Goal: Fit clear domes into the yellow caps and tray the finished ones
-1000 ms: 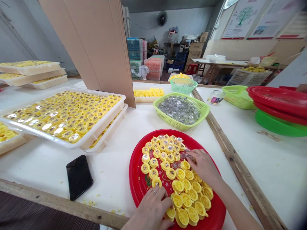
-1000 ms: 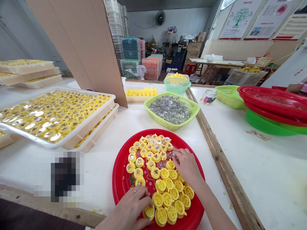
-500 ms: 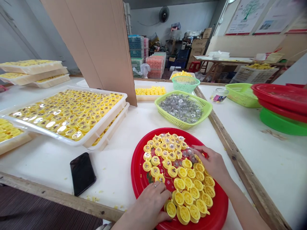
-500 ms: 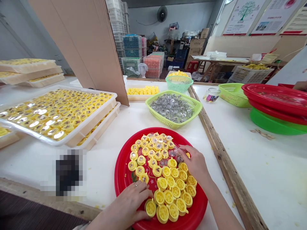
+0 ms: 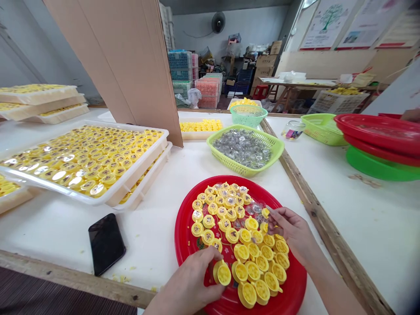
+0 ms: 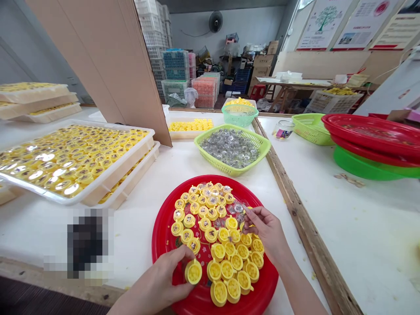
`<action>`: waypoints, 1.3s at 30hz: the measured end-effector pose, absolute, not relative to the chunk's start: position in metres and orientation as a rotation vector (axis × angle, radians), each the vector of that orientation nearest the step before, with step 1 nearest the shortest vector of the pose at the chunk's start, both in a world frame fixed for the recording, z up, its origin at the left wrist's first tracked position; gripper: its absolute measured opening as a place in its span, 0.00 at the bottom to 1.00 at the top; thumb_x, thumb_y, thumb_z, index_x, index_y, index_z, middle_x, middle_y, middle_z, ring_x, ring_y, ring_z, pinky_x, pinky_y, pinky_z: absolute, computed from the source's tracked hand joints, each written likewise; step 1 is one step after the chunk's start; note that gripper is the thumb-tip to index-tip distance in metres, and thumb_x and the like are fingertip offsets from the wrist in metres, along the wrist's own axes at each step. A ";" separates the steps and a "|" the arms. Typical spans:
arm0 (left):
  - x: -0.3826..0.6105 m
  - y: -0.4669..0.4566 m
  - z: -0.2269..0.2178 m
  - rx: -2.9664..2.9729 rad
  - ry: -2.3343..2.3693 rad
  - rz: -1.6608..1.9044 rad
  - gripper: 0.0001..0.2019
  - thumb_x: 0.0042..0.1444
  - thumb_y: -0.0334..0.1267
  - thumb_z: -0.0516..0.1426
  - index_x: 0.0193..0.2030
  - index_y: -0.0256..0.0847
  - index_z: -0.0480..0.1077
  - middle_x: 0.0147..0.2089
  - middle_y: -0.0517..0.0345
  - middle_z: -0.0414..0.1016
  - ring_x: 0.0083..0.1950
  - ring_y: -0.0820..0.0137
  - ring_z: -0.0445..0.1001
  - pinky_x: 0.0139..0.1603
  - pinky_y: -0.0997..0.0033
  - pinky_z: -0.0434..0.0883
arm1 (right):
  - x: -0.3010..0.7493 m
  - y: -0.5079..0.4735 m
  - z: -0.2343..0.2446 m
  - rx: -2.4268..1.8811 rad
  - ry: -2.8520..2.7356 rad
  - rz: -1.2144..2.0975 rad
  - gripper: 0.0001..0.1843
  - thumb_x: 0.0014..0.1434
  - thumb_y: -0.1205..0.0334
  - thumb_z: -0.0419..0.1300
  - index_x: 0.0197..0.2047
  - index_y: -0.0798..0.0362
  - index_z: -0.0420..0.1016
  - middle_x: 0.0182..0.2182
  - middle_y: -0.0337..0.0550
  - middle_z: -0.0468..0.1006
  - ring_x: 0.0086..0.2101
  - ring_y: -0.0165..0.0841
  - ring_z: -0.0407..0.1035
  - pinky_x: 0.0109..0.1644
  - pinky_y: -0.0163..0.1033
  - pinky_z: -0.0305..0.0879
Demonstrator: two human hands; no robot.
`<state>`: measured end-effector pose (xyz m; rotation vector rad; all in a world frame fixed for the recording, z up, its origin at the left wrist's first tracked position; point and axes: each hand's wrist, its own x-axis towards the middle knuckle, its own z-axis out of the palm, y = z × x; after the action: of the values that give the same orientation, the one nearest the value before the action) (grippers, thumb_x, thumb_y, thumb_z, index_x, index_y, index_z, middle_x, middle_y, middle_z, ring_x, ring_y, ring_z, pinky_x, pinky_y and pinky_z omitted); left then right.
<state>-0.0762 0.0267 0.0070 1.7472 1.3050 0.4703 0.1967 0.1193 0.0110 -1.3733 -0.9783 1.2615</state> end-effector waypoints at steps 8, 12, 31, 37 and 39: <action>-0.079 0.035 0.007 1.721 1.280 0.730 0.15 0.53 0.30 0.58 0.49 0.44 0.70 0.50 0.55 0.75 0.51 0.66 0.74 0.54 0.69 0.69 | 0.207 0.096 0.004 -1.491 -1.915 0.630 0.14 0.62 0.51 0.57 0.45 0.48 0.76 0.44 0.47 0.81 0.44 0.42 0.74 0.44 0.46 0.75; -0.075 0.039 0.006 1.674 1.304 0.819 0.13 0.54 0.32 0.60 0.47 0.42 0.69 0.47 0.55 0.77 0.49 0.65 0.74 0.52 0.68 0.69 | 0.199 0.080 0.000 -1.297 -2.399 0.288 0.21 0.62 0.63 0.54 0.58 0.47 0.72 0.55 0.44 0.76 0.59 0.46 0.65 0.57 0.55 0.69; -0.051 0.041 0.001 1.523 1.277 0.888 0.11 0.54 0.36 0.63 0.43 0.41 0.69 0.38 0.59 0.75 0.38 0.68 0.72 0.40 0.70 0.68 | 0.178 0.065 -0.005 -1.330 -1.577 0.949 0.07 0.60 0.55 0.63 0.39 0.48 0.73 0.38 0.47 0.84 0.40 0.40 0.79 0.43 0.43 0.77; -0.034 0.040 0.004 1.535 1.132 0.958 0.09 0.53 0.38 0.65 0.40 0.41 0.74 0.48 0.52 0.73 0.51 0.63 0.73 0.55 0.66 0.68 | 0.160 0.057 0.002 -1.206 -0.861 1.570 0.24 0.46 0.51 0.73 0.45 0.50 0.78 0.39 0.49 0.84 0.42 0.44 0.78 0.47 0.47 0.75; -0.031 0.038 0.002 1.513 1.093 0.966 0.11 0.52 0.40 0.66 0.41 0.42 0.75 0.53 0.50 0.70 0.57 0.62 0.70 0.60 0.65 0.65 | 0.157 0.057 0.006 -1.208 -0.742 1.614 0.19 0.44 0.52 0.75 0.38 0.51 0.81 0.41 0.49 0.84 0.45 0.44 0.77 0.48 0.45 0.74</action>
<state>-0.0312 0.0379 0.0022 1.5128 1.0930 0.9660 0.1570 0.0571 0.0059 -1.2082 -0.7422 1.6142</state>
